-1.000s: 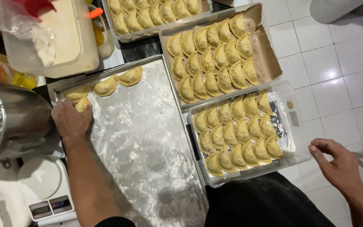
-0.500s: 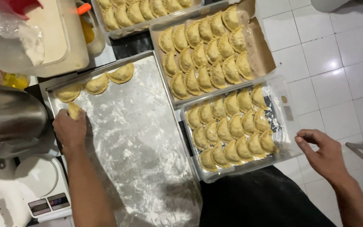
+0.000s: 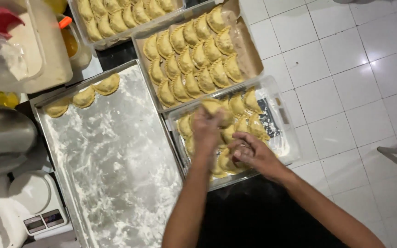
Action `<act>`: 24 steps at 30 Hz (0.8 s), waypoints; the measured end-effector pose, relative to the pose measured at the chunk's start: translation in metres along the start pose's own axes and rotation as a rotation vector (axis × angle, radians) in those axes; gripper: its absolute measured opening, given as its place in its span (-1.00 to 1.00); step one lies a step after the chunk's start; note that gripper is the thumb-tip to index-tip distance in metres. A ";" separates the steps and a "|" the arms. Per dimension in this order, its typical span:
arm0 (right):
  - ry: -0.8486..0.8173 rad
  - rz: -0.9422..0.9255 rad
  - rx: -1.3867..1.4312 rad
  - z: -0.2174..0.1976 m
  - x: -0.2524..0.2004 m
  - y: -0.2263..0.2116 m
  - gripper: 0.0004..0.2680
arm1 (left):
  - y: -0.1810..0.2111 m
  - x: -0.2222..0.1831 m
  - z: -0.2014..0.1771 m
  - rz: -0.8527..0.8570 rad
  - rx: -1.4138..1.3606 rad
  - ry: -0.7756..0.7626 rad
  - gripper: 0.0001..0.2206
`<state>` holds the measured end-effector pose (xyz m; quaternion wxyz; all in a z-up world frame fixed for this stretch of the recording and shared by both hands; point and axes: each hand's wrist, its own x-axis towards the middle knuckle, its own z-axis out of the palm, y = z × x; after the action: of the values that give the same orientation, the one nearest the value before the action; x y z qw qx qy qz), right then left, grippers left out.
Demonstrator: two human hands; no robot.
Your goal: Arranging raw pastries from a floured metal tray into plastic containers for storage or further processing.
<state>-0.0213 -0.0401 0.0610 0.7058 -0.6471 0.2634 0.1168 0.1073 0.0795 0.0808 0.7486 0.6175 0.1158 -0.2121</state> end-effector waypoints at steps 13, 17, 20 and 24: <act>0.118 -0.107 0.504 -0.062 0.021 0.011 -0.76 | -0.054 -0.028 0.103 -0.350 -0.335 0.032 -0.59; 0.193 -0.140 0.614 -0.081 0.036 0.058 -0.74 | -0.060 -0.030 0.105 -0.287 -0.359 0.011 -0.58; 0.221 -0.141 0.674 -0.091 0.033 0.042 -0.75 | -0.068 -0.031 0.104 -0.270 -0.352 0.016 -0.57; 0.242 -0.130 0.748 -0.110 0.046 0.049 -0.80 | -0.085 -0.033 0.104 -0.297 -0.248 -0.006 -0.57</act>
<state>-0.0325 -0.1484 -0.0075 0.8626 -0.3699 0.3274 -0.1090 0.0297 -0.0285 0.0432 0.7799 0.4958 0.2286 -0.3060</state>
